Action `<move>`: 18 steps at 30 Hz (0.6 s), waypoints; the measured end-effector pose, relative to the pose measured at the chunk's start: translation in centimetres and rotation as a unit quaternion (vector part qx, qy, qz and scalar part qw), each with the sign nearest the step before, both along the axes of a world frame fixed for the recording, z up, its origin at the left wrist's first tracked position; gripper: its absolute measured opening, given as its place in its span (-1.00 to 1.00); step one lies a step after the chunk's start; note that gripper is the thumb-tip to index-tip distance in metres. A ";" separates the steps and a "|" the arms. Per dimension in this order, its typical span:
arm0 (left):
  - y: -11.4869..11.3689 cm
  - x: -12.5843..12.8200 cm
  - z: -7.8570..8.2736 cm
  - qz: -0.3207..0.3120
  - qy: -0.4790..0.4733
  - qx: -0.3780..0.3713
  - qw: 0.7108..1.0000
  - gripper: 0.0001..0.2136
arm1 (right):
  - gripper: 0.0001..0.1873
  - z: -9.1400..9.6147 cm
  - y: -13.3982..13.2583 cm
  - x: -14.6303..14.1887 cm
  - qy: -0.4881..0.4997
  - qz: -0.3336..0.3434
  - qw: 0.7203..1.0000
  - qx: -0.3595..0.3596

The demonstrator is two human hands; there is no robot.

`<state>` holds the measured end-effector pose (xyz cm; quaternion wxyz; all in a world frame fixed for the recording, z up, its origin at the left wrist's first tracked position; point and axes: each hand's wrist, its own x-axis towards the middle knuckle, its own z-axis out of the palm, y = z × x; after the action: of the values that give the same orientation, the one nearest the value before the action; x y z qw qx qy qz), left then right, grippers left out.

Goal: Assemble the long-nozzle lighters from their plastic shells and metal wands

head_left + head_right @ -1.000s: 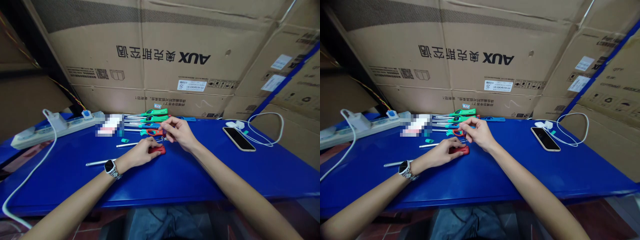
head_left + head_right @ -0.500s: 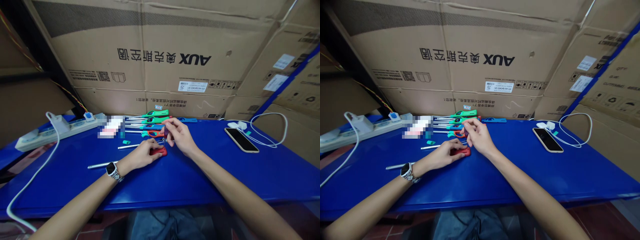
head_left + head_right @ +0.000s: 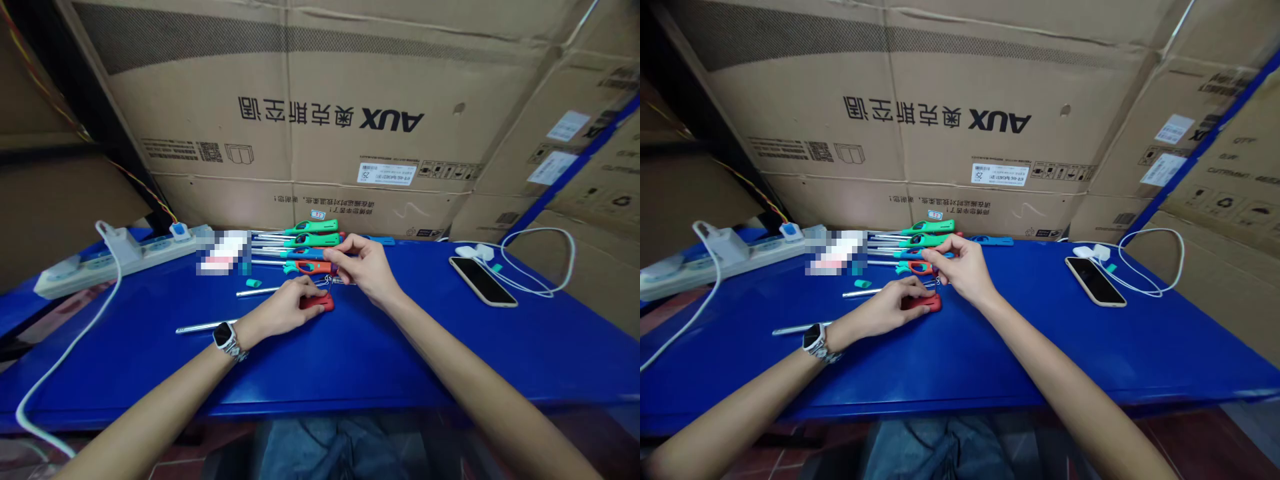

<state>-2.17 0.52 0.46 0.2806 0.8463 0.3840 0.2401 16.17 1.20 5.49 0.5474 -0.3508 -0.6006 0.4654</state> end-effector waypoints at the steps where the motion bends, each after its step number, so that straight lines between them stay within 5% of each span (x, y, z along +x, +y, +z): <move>1: 0.0 0.0 0.0 0.000 -0.001 0.000 1.000 -0.68 | -0.55 -0.1 0.1 -0.1 0.005 0.001 1.000 0.004; 7: 0.0 0.0 0.1 0.001 0.001 0.002 1.000 -0.68 | -0.51 -0.7 -0.1 -0.5 0.004 -0.017 1.000 0.018; 13: -0.2 0.1 0.3 -0.001 0.007 0.004 1.000 -0.71 | -0.60 -0.6 -0.4 0.4 -0.041 0.058 0.996 0.052; 18: -0.1 0.0 0.1 -0.004 0.011 0.003 1.000 -0.71 | -0.64 -0.3 0.0 0.6 -0.056 0.056 0.996 0.040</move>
<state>-2.13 0.46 0.61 0.2742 0.8513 0.3832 0.2308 16.81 1.20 5.22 0.5001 -0.3198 -0.6671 0.4502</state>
